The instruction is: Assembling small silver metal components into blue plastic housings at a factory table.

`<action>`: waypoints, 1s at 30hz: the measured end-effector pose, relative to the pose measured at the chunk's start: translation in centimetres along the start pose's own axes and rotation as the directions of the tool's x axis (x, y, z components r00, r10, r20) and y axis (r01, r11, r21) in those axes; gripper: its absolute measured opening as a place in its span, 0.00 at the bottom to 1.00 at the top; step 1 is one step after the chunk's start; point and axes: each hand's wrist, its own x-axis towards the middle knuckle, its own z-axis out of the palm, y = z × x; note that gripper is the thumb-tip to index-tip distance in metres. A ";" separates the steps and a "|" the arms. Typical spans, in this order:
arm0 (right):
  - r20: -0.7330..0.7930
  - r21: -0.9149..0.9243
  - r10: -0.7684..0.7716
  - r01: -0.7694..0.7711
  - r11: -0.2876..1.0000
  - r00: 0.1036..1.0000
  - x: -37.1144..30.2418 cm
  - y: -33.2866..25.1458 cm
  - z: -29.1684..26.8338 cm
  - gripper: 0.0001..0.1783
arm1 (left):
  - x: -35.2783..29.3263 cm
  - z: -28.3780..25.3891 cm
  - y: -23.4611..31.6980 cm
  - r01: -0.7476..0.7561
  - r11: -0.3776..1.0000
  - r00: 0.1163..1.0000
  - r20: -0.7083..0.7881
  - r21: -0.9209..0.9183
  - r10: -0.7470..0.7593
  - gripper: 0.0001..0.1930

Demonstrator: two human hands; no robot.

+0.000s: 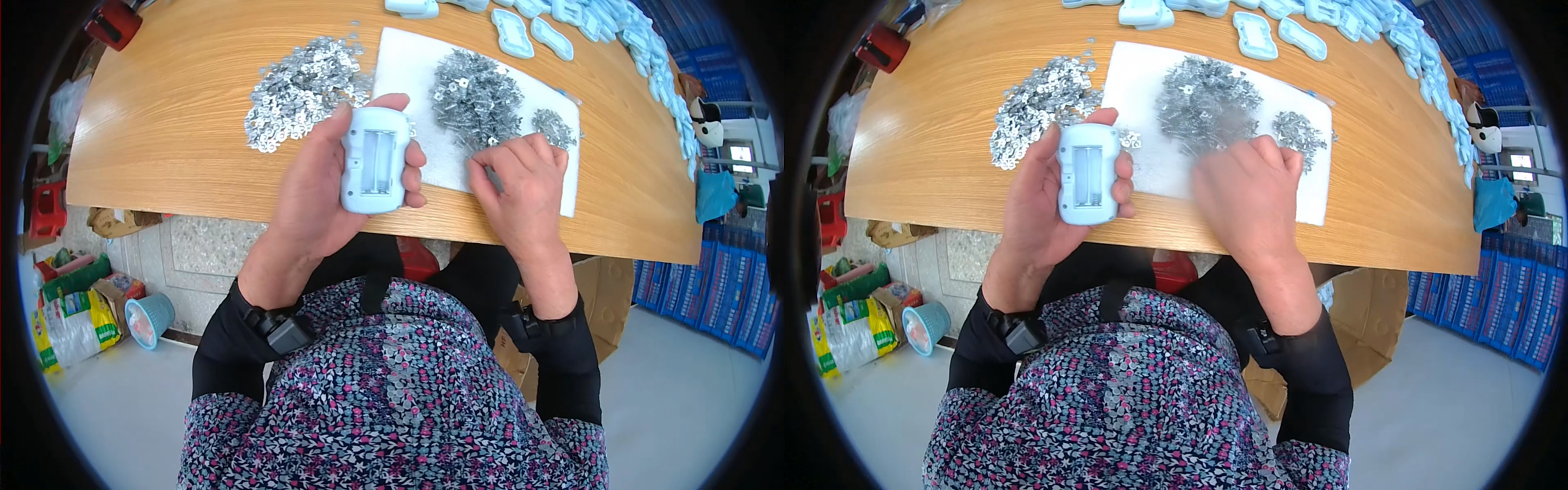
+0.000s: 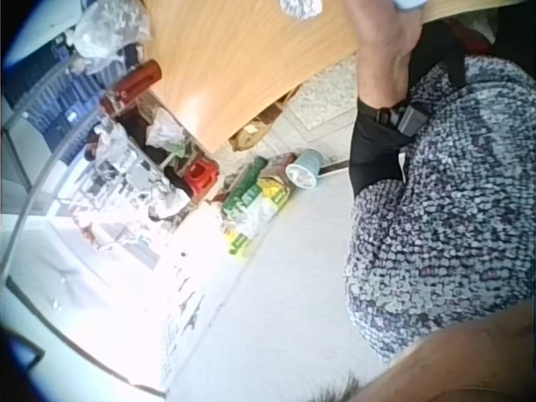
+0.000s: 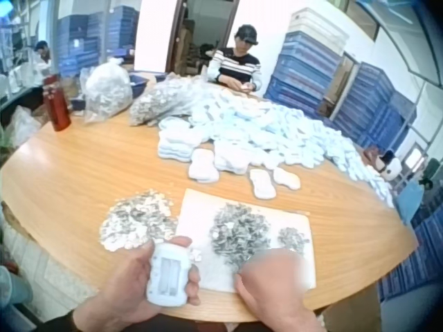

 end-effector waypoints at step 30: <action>-0.174 0.100 -0.279 0.299 0.949 0.944 -0.4 1.7 -3.3 0.13 | 2.7 4.0 -2.1 0.265 0.912 0.964 -0.119 0.313 -0.238 0.26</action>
